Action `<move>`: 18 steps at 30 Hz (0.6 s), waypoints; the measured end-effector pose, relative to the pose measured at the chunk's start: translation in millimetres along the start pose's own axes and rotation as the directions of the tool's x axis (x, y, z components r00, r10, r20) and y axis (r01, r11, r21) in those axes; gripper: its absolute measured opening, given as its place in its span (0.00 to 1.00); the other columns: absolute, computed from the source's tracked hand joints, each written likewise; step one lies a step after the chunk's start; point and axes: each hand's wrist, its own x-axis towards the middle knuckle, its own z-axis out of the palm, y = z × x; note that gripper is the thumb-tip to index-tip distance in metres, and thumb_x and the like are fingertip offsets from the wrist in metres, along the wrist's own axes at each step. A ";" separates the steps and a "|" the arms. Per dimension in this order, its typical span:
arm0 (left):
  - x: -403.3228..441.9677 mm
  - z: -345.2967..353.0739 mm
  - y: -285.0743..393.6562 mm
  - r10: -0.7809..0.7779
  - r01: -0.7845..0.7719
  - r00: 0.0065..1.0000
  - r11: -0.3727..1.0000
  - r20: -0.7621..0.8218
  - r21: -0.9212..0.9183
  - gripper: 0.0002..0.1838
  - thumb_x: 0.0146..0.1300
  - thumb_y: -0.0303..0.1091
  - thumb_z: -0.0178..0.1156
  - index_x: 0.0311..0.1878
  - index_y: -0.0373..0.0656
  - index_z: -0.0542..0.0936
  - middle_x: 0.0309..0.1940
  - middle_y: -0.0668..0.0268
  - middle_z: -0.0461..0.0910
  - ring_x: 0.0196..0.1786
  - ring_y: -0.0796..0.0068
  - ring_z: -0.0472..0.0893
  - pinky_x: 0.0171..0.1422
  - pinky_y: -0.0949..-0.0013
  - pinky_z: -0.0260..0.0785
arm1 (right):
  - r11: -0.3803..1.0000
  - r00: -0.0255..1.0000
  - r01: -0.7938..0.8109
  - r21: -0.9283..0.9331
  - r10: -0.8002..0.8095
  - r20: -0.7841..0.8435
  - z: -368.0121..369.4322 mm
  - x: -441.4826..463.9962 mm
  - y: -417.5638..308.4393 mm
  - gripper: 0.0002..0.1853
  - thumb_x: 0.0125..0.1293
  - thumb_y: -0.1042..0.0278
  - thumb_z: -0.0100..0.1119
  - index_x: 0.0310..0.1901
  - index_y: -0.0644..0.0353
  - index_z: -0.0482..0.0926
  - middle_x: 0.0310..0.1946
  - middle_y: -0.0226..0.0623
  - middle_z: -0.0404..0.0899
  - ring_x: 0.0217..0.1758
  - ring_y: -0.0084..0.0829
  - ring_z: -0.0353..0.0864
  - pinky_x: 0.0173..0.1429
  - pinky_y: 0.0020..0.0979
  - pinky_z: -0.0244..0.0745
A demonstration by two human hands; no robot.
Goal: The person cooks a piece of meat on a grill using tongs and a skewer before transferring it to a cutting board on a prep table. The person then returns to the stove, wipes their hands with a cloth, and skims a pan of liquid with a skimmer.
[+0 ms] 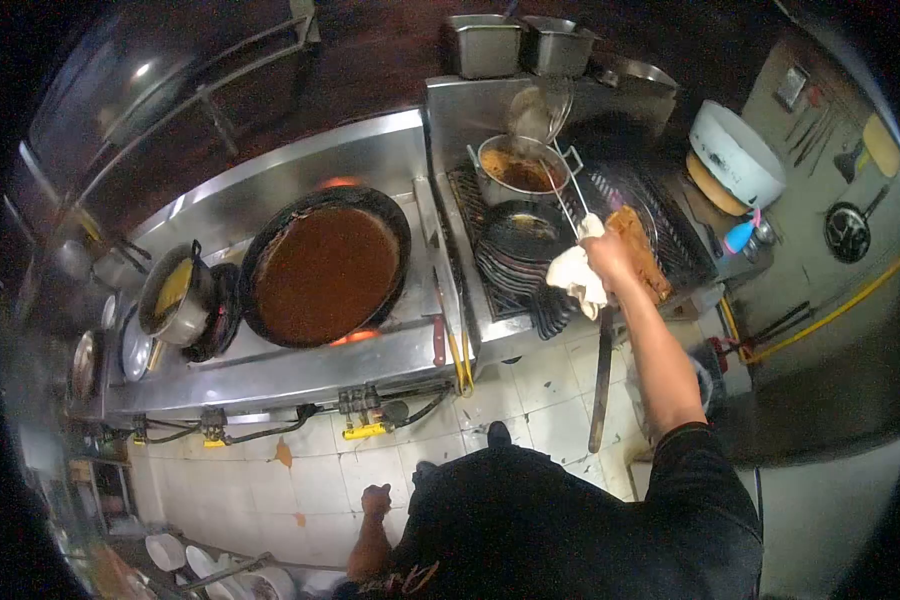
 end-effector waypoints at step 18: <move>-23.1 2.5 8.4 -0.263 0.290 0.956 0.911 0.129 -0.292 0.13 0.62 0.40 0.46 0.36 0.47 0.79 0.36 0.48 0.77 0.40 0.51 0.78 0.44 0.53 0.72 | 0.880 0.729 0.470 -0.059 -0.350 0.589 154.3 -100.1 -156.6 0.12 0.50 0.71 0.52 0.36 0.66 0.78 0.31 0.54 0.79 0.37 0.49 0.80 0.43 0.43 0.74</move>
